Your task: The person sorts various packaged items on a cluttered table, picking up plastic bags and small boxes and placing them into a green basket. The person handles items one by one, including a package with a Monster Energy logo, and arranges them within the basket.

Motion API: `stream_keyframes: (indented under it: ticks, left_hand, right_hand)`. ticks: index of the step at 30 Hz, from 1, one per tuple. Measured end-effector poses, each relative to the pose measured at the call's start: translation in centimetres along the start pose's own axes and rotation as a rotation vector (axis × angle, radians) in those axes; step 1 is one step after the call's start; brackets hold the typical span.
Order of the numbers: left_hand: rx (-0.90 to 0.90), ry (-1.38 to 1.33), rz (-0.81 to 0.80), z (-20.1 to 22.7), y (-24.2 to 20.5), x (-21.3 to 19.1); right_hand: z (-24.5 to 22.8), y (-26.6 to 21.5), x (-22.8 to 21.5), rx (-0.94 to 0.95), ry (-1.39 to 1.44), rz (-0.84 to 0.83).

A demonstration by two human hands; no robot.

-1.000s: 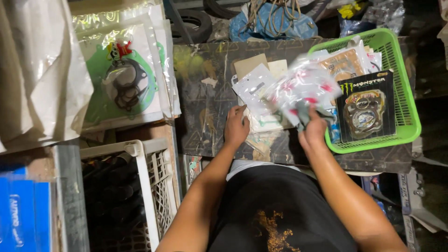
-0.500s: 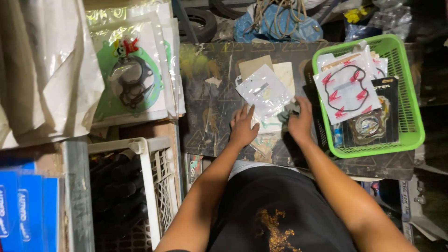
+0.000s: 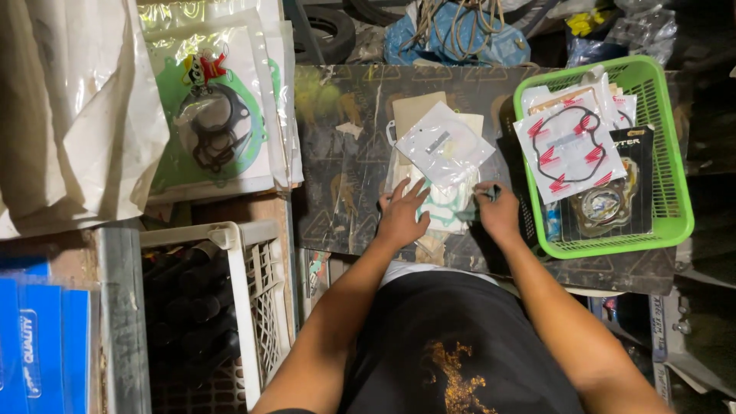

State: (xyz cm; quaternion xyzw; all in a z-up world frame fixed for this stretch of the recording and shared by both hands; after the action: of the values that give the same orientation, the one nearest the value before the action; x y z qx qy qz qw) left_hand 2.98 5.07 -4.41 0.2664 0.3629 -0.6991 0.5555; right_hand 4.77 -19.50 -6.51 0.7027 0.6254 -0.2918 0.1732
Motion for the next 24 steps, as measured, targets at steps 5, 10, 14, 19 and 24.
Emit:
stream_keyframes:
  ticks: [5, 10, 14, 19, 24]
  left_hand:
    - [0.079, 0.035, -0.086, -0.3, -1.1, -0.8]
    - [0.106, 0.294, -0.207, 0.1, -1.5, -1.0]
    - [0.055, 0.33, -0.254, -0.1, -1.4, -0.5]
    - [0.032, 0.333, -0.26, -0.2, -1.3, -0.4]
    - [0.013, 0.292, -0.242, 0.1, -1.4, -0.6]
  right_hand:
    - [-8.3, -0.4, -0.6, -0.282, -0.2, -0.114]
    - [-10.7, 3.1, 0.4, -0.217, -0.221, -0.061]
    - [-9.1, 5.7, 0.9, -0.097, -0.27, -0.124]
    - [-5.2, 6.4, 0.8, 0.037, -0.276, -0.207]
    - [-2.2, 3.3, 1.3, -0.172, -0.303, -0.04]
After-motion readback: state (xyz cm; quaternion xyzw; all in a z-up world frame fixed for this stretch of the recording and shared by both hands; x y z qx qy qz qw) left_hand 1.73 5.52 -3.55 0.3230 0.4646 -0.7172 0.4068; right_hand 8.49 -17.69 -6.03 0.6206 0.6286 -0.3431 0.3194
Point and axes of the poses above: each hand's wrist, its own y-axis towards the middle knuckle, its own x-axis out of the palm, z = x × y, the point moved 5 cm from there along y, towards the middle knuckle, and after that the axes turned 13 degrees about -x, right-handed, at the moved point
